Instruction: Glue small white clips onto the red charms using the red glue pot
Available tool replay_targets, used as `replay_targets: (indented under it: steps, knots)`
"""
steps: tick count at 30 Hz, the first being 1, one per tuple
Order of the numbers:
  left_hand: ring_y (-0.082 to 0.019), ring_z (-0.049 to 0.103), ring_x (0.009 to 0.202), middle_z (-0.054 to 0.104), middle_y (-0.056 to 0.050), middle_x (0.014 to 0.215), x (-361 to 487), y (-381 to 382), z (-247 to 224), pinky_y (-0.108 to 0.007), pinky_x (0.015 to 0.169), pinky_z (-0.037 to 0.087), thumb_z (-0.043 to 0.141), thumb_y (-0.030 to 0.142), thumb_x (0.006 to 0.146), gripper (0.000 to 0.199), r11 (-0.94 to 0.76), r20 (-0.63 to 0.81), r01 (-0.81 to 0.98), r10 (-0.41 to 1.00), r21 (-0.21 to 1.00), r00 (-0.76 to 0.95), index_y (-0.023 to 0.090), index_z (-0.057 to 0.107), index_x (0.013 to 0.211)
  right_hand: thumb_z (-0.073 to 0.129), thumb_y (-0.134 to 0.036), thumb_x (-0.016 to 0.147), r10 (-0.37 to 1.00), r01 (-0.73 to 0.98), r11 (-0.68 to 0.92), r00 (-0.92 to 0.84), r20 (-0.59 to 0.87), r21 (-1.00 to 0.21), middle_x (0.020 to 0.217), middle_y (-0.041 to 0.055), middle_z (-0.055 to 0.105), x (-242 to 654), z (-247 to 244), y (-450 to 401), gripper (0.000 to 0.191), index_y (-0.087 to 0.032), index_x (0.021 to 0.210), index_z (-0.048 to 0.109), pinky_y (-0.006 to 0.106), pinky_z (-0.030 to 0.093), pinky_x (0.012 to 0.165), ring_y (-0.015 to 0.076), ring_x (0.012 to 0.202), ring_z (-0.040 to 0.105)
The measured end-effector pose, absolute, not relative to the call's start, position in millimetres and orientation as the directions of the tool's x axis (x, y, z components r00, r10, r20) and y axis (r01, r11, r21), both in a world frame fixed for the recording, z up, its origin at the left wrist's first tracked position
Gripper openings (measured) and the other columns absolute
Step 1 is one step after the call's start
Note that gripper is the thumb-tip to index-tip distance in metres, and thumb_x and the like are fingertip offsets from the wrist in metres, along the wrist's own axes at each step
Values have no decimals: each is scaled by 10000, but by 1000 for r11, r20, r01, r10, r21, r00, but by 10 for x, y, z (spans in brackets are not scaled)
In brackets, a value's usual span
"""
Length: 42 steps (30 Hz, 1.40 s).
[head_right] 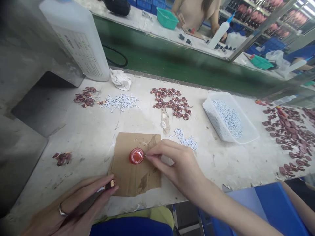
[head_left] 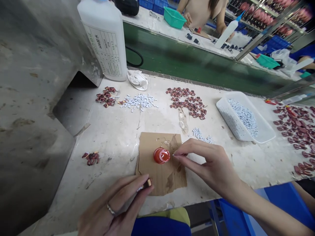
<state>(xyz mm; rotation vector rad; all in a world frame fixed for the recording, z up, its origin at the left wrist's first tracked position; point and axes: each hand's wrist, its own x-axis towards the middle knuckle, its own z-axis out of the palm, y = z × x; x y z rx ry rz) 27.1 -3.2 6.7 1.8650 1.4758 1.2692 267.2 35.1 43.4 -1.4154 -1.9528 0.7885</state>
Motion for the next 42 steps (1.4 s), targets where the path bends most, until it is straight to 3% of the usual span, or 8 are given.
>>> replay_targets:
  steps: [6,13,17,21,26,30,38,42]
  knots:
    - [-98,739,747,763,46,897,319,29,81,-145,704,620,727,336,902,128,-376,440,542,898,752,13,250,746,996,654,-125,999,939,596,307,-316,135,-742,1017,21,747,2619,459,335,154,-240,1050,741,259,570,759,160,895,708]
    - [-174,764,806,757,3,818,451,24,77,-217,699,650,720,499,878,289,-362,428,511,904,780,-13,249,762,1016,621,-142,1019,931,616,331,-337,141,-715,1042,47,747,2626,453,339,163,-246,1076,734,292,587,755,188,911,713]
    - [-143,763,794,769,29,866,419,-18,38,-190,717,641,725,378,900,173,-386,433,509,901,769,29,249,744,1014,613,-135,1021,932,611,331,-333,146,-719,1037,47,745,2635,464,337,173,-246,1077,733,301,585,750,190,909,710]
    - [-23,735,827,766,97,991,352,-32,3,-61,887,555,725,159,899,195,-440,424,481,893,758,148,246,695,1071,649,-96,991,946,531,290,-287,154,-796,1001,24,743,2580,497,242,181,-246,1049,732,276,580,743,164,894,705]
    - [1,726,858,763,112,1032,316,-24,3,-41,910,524,710,153,915,195,-452,425,491,889,745,173,245,690,1086,681,-60,953,937,332,251,-321,142,-909,1000,26,735,2422,460,85,200,-230,1055,713,276,601,757,160,894,711]
    - [17,720,879,763,101,1036,300,-12,-12,-15,978,480,692,164,930,189,-488,445,505,870,712,214,233,680,1105,677,-70,954,935,293,245,-323,146,-924,989,36,724,2375,399,62,193,-224,1066,709,294,616,777,169,898,713]
    - [3,727,869,766,97,1016,287,-3,-20,-39,951,512,723,180,916,171,-507,470,533,856,677,218,219,693,1080,649,-84,989,918,364,295,-363,157,-883,1009,68,735,2355,384,37,156,-174,1098,715,247,615,763,158,894,725]
    - [18,713,830,768,100,962,301,-8,-50,-30,922,513,739,189,907,128,-527,534,531,831,663,159,210,715,1030,574,-72,1032,850,491,511,-408,333,-706,1073,119,744,2321,409,-20,185,-85,1167,700,214,615,773,153,926,734]
